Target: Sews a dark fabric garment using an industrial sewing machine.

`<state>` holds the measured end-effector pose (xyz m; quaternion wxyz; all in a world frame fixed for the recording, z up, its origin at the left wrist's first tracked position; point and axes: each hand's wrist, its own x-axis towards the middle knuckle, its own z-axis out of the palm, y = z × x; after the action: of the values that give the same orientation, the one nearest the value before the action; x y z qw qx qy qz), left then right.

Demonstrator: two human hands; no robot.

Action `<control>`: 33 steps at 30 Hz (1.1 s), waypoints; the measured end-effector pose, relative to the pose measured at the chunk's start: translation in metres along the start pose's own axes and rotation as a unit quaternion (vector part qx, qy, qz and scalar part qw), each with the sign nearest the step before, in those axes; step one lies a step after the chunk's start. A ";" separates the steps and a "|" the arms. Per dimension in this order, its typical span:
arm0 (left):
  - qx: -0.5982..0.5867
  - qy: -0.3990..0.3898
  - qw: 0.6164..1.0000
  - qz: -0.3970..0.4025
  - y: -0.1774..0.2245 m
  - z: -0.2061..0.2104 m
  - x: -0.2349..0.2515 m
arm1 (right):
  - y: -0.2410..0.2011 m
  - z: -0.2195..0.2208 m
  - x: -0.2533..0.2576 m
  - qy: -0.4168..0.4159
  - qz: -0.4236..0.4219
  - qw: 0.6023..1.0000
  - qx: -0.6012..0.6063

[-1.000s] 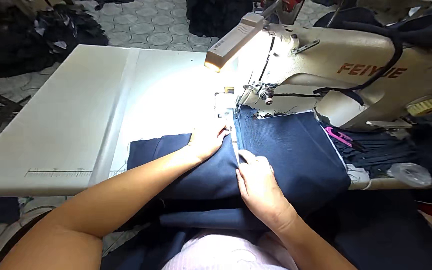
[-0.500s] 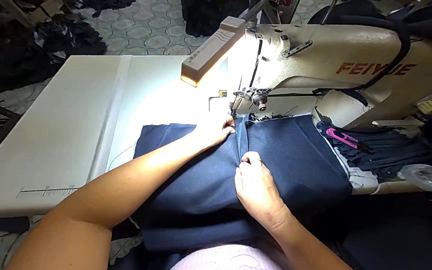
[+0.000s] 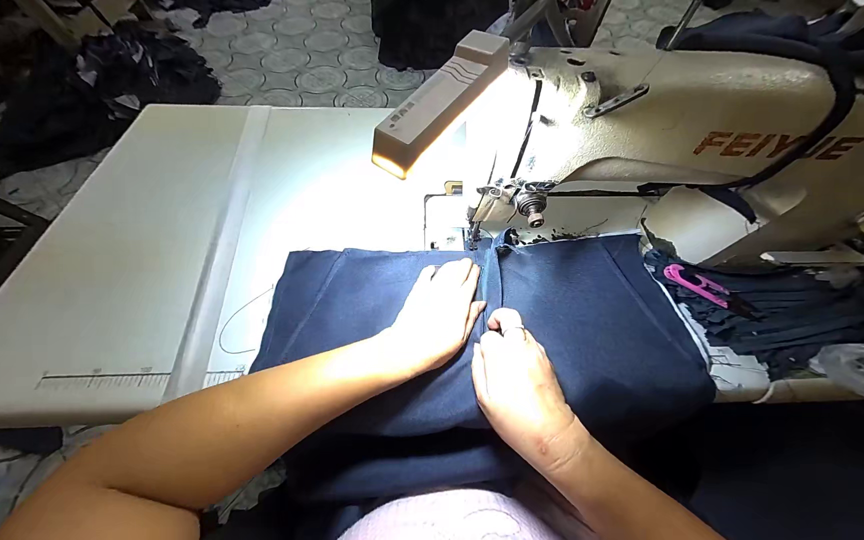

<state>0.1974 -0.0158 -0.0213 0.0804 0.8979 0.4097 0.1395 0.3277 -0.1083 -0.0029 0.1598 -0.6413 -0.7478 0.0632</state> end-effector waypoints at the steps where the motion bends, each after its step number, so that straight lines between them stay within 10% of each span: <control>1: -0.004 -0.005 1.000 -0.003 0.000 0.000 -0.002 | 0.002 -0.001 0.000 0.014 -0.015 1.000 0.011; 8: -0.002 -0.079 0.997 -0.010 -0.003 -0.010 -0.005 | 0.070 0.001 0.048 0.129 -0.202 0.969 0.062; 14: 0.002 -0.092 0.996 -0.004 -0.005 -0.011 -0.008 | 0.064 0.002 0.050 -0.039 -0.130 0.989 -0.051; 33: -0.003 -0.066 0.998 0.011 -0.004 -0.007 -0.015 | 0.086 0.005 0.072 0.011 -0.189 0.982 -0.001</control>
<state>0.1829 -0.0241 -0.0190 0.1086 0.9095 0.3928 0.0818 0.3974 -0.0227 -0.0220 0.1769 -0.4889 -0.8538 0.0243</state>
